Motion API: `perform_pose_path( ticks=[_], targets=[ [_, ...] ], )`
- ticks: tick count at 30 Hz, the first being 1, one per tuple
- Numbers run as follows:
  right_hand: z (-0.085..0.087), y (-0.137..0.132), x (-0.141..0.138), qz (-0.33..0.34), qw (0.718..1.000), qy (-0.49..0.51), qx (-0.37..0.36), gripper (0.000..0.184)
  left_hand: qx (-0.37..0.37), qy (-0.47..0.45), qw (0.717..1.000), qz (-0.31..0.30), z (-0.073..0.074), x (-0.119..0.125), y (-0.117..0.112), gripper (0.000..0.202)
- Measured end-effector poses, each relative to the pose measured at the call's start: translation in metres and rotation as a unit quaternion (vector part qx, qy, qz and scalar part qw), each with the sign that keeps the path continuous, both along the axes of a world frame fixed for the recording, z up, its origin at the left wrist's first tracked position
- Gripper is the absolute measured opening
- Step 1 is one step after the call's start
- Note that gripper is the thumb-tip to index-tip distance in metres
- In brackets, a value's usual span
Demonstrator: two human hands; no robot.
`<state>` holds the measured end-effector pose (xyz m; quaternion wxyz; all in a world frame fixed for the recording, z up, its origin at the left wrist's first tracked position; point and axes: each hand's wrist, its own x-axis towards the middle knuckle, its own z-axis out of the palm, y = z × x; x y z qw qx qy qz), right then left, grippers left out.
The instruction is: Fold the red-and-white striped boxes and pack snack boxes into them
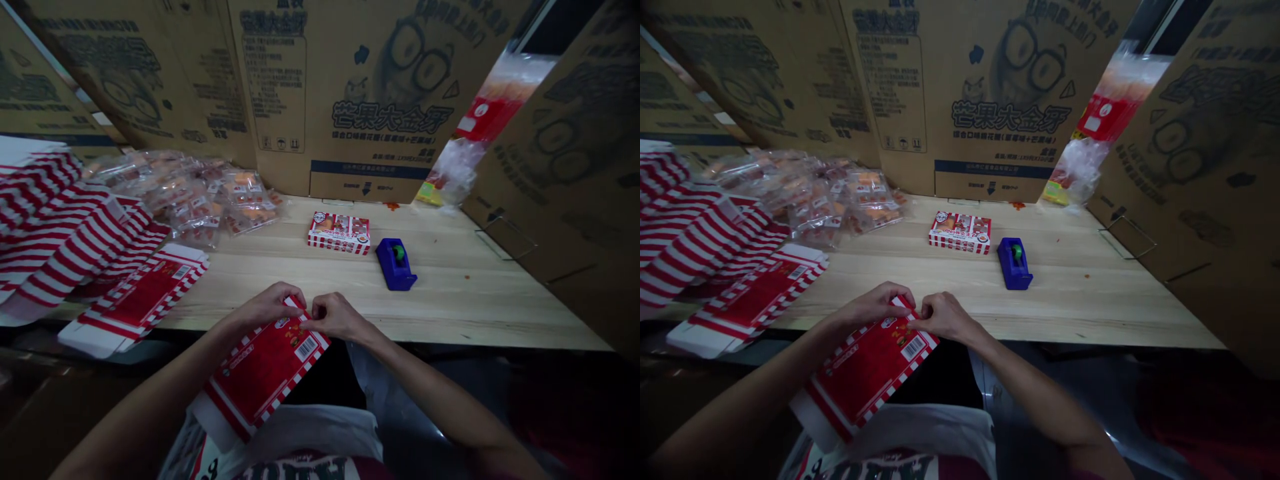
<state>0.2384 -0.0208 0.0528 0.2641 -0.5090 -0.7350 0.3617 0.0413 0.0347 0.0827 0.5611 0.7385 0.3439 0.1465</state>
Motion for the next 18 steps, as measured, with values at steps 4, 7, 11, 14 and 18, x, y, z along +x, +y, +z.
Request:
perform_pose_path(
  ticks=[4,7,11,14,18],
  targets=[
    [0.005,-0.002,-0.002,-0.008,0.986,0.130,-0.105,0.032,-0.003,-0.004,1.000,-0.024,0.012,-0.005,-0.006,0.016],
    [0.007,-0.004,-0.003,0.059,0.913,0.285,-0.286,0.040,-0.057,-0.038,0.996,-0.055,0.025,-0.009,-0.012,0.021],
    [0.003,-0.010,-0.016,0.091,0.788,0.443,-0.419,0.050,-0.044,-0.104,0.992,-0.064,0.040,-0.018,-0.015,0.022],
    [-0.007,-0.001,-0.026,0.048,0.762,0.499,-0.409,0.043,-0.072,-0.164,0.980,0.081,0.040,-0.035,-0.010,0.024],
    [-0.022,0.047,-0.023,-0.046,0.797,0.510,-0.318,0.033,-0.094,-0.263,0.843,0.460,0.015,-0.075,-0.012,0.042]
  ],
)
